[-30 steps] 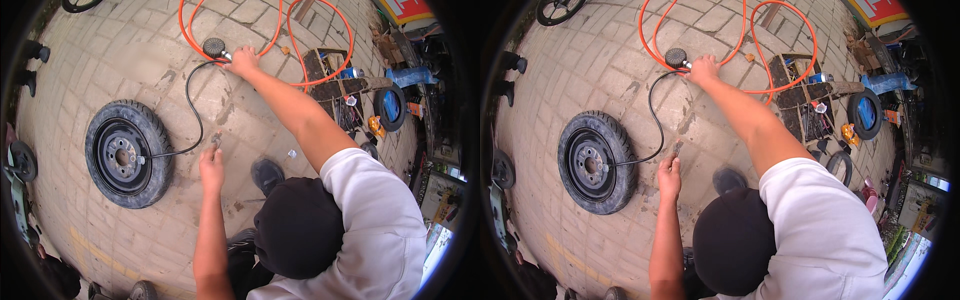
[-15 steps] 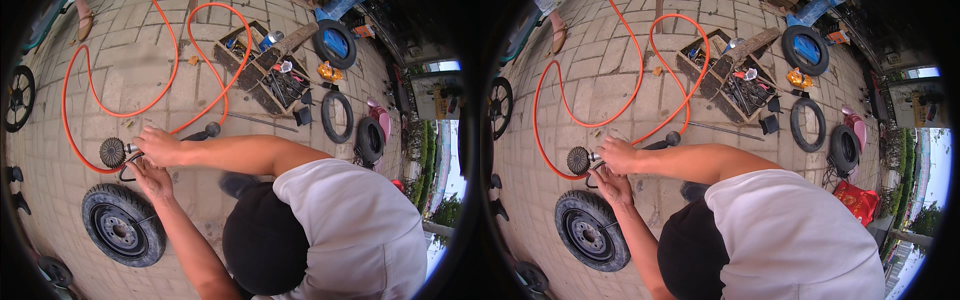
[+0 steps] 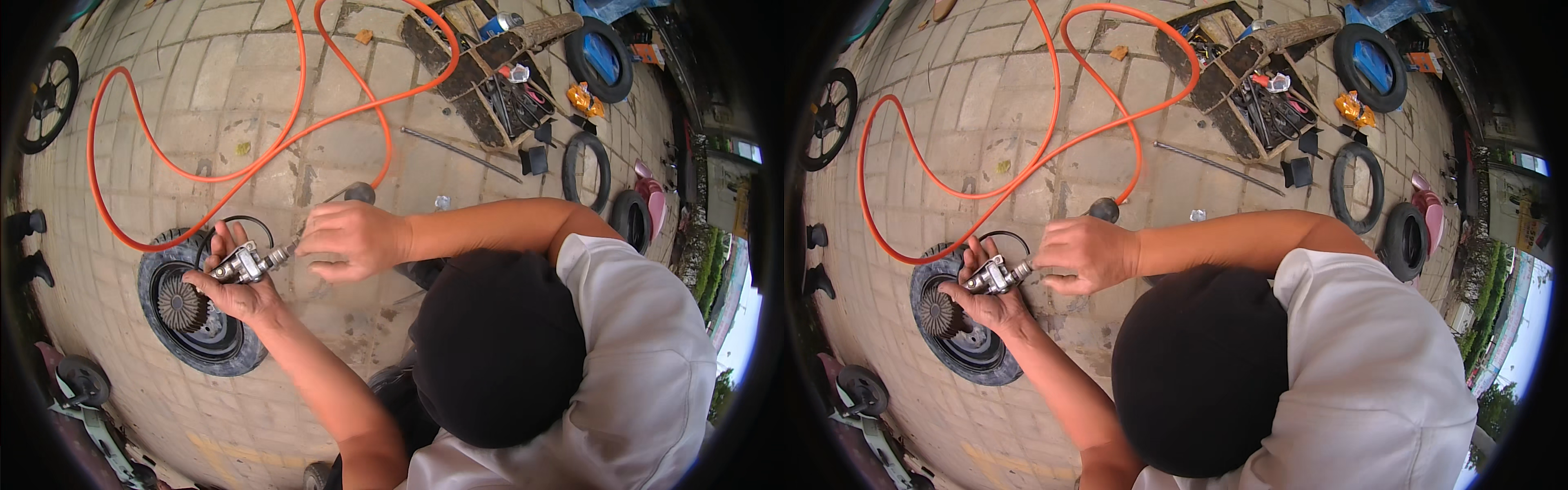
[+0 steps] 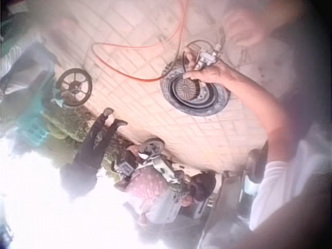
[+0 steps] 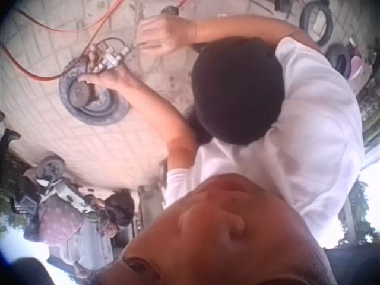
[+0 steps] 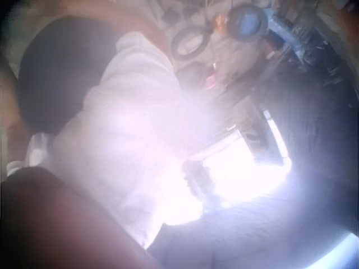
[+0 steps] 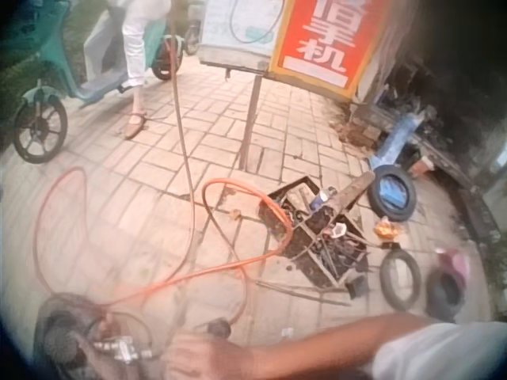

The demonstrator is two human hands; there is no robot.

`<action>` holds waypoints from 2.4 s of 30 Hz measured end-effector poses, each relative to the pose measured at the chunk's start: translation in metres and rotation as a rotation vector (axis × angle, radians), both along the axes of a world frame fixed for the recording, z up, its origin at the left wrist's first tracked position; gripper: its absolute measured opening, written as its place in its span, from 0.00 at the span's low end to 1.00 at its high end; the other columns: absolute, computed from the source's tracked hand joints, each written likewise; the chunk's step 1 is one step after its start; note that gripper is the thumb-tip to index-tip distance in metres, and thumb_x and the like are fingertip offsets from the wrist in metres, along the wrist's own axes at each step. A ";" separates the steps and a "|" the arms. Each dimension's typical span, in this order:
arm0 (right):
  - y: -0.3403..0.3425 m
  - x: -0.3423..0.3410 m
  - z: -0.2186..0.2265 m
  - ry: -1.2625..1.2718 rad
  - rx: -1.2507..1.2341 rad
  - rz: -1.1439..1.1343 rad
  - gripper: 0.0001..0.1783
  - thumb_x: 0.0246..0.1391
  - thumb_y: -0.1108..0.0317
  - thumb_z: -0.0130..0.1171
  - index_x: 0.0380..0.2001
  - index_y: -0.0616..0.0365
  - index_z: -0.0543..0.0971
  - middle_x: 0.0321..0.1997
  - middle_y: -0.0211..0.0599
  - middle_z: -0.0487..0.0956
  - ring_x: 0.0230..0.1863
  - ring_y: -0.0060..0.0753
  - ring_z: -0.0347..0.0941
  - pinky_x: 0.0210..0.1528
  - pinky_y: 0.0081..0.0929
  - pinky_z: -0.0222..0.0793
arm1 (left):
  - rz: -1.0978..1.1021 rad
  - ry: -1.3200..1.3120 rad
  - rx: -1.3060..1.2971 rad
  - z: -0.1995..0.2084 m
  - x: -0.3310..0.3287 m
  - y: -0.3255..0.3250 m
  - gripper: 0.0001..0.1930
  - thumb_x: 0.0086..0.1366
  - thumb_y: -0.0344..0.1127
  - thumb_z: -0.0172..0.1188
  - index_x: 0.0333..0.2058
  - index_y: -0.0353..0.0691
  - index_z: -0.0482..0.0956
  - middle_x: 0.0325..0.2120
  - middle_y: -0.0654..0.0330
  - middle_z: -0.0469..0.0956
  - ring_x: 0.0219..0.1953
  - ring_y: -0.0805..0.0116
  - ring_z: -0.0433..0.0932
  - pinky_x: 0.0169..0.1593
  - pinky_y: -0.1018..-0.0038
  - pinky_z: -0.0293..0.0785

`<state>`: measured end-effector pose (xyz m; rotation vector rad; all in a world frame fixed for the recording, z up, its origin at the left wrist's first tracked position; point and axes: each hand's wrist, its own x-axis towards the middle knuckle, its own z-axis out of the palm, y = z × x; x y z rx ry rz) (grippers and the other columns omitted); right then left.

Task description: The person removes a tire from a scooter, uses a metal rod to pry the tire bead, and inflates it with an air hose. They then reattach the tire to the scooter and tighten the valve stem.

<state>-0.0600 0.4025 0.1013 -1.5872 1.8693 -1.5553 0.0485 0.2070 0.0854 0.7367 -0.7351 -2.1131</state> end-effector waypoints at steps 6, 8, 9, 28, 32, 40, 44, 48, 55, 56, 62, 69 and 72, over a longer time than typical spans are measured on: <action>0.053 -0.010 -0.095 0.251 0.470 -0.217 0.11 0.46 0.71 0.63 0.35 0.58 0.77 0.30 0.39 0.73 0.36 0.46 0.71 0.40 0.38 0.71 | 0.128 0.141 -0.026 0.038 0.022 -0.053 0.25 0.65 0.56 0.58 0.17 0.42 0.78 0.21 0.60 0.82 0.32 0.60 0.81 0.51 0.56 0.76; 0.038 -0.018 -0.139 0.344 0.575 -0.338 0.09 0.46 0.72 0.59 0.34 0.59 0.78 0.32 0.40 0.75 0.39 0.47 0.73 0.41 0.41 0.72 | 0.187 0.063 -0.031 0.043 0.023 -0.053 0.25 0.65 0.56 0.58 0.17 0.42 0.77 0.21 0.59 0.82 0.32 0.61 0.81 0.50 0.56 0.76; 0.031 -0.025 -0.156 0.402 0.612 -0.346 0.08 0.46 0.72 0.57 0.32 0.60 0.78 0.34 0.40 0.77 0.43 0.48 0.75 0.42 0.44 0.73 | 0.112 0.081 -0.037 0.043 0.020 -0.049 0.25 0.65 0.56 0.58 0.17 0.42 0.77 0.21 0.59 0.82 0.32 0.61 0.81 0.50 0.57 0.76; 0.237 -0.210 -0.028 0.142 0.780 -1.122 0.17 0.54 0.63 0.58 0.41 0.65 0.80 0.41 0.57 0.79 0.44 0.55 0.76 0.48 0.41 0.70 | -0.043 0.090 0.088 0.032 0.010 -0.031 0.27 0.66 0.55 0.57 0.17 0.38 0.78 0.22 0.56 0.82 0.30 0.60 0.81 0.48 0.59 0.77; 0.228 -0.123 -0.051 -0.089 0.749 -1.038 0.16 0.54 0.61 0.60 0.38 0.65 0.81 0.38 0.51 0.80 0.38 0.45 0.78 0.44 0.35 0.72 | -0.007 0.150 0.198 0.026 0.014 -0.035 0.27 0.65 0.55 0.58 0.16 0.38 0.76 0.21 0.54 0.81 0.31 0.58 0.80 0.50 0.56 0.75; 0.318 0.079 -0.108 -0.283 1.313 -0.422 0.08 0.53 0.68 0.62 0.36 0.59 0.81 0.36 0.45 0.79 0.37 0.40 0.77 0.41 0.33 0.72 | 0.005 0.170 0.312 0.022 0.007 -0.051 0.25 0.66 0.53 0.56 0.16 0.42 0.70 0.16 0.60 0.73 0.30 0.56 0.77 0.50 0.51 0.73; 0.322 0.095 -0.123 -0.227 1.392 -0.510 0.10 0.54 0.68 0.62 0.38 0.60 0.80 0.38 0.46 0.79 0.40 0.42 0.76 0.43 0.34 0.71 | 0.019 0.043 0.328 0.038 0.003 -0.046 0.25 0.67 0.53 0.55 0.16 0.43 0.70 0.17 0.60 0.74 0.30 0.58 0.77 0.49 0.51 0.73; 0.342 0.125 -0.101 -0.122 1.255 -0.713 0.11 0.54 0.68 0.62 0.40 0.61 0.79 0.41 0.47 0.78 0.42 0.44 0.76 0.46 0.35 0.70 | 0.002 0.075 0.388 0.059 -0.005 -0.037 0.23 0.65 0.53 0.57 0.19 0.43 0.68 0.17 0.60 0.74 0.29 0.58 0.76 0.49 0.51 0.74; 0.423 0.159 -0.074 0.015 1.335 -0.973 0.14 0.55 0.68 0.61 0.43 0.62 0.77 0.44 0.48 0.77 0.47 0.46 0.74 0.50 0.36 0.69 | -0.023 0.041 0.480 0.060 -0.027 -0.015 0.24 0.64 0.56 0.60 0.18 0.45 0.67 0.16 0.60 0.71 0.28 0.59 0.75 0.45 0.57 0.76; 0.434 0.159 -0.074 0.027 1.352 -1.001 0.14 0.56 0.68 0.61 0.44 0.63 0.77 0.45 0.49 0.77 0.47 0.47 0.74 0.50 0.36 0.69 | -0.026 0.052 0.482 0.060 -0.030 -0.013 0.25 0.63 0.56 0.60 0.18 0.45 0.67 0.16 0.60 0.72 0.28 0.60 0.75 0.45 0.57 0.76; 0.507 0.149 -0.082 0.114 1.387 -1.098 0.16 0.56 0.68 0.60 0.47 0.64 0.76 0.48 0.50 0.76 0.51 0.49 0.73 0.54 0.37 0.68 | -0.077 0.066 0.498 0.056 -0.030 -0.002 0.25 0.64 0.57 0.59 0.18 0.45 0.67 0.16 0.61 0.72 0.28 0.61 0.75 0.45 0.59 0.75; 0.428 0.075 -0.047 0.247 1.099 -1.072 0.19 0.59 0.68 0.58 0.51 0.66 0.73 0.55 0.52 0.74 0.58 0.51 0.70 0.60 0.38 0.65 | -0.105 0.086 0.497 0.035 -0.012 0.023 0.24 0.64 0.57 0.59 0.18 0.46 0.67 0.16 0.61 0.71 0.27 0.61 0.75 0.46 0.57 0.75; 0.314 0.040 0.011 -0.030 0.717 -1.011 0.20 0.62 0.67 0.56 0.54 0.66 0.70 0.60 0.48 0.70 0.61 0.43 0.67 0.65 0.34 0.59 | -0.147 0.078 0.530 0.023 -0.006 0.045 0.25 0.64 0.57 0.59 0.18 0.46 0.67 0.16 0.61 0.71 0.27 0.61 0.75 0.46 0.58 0.75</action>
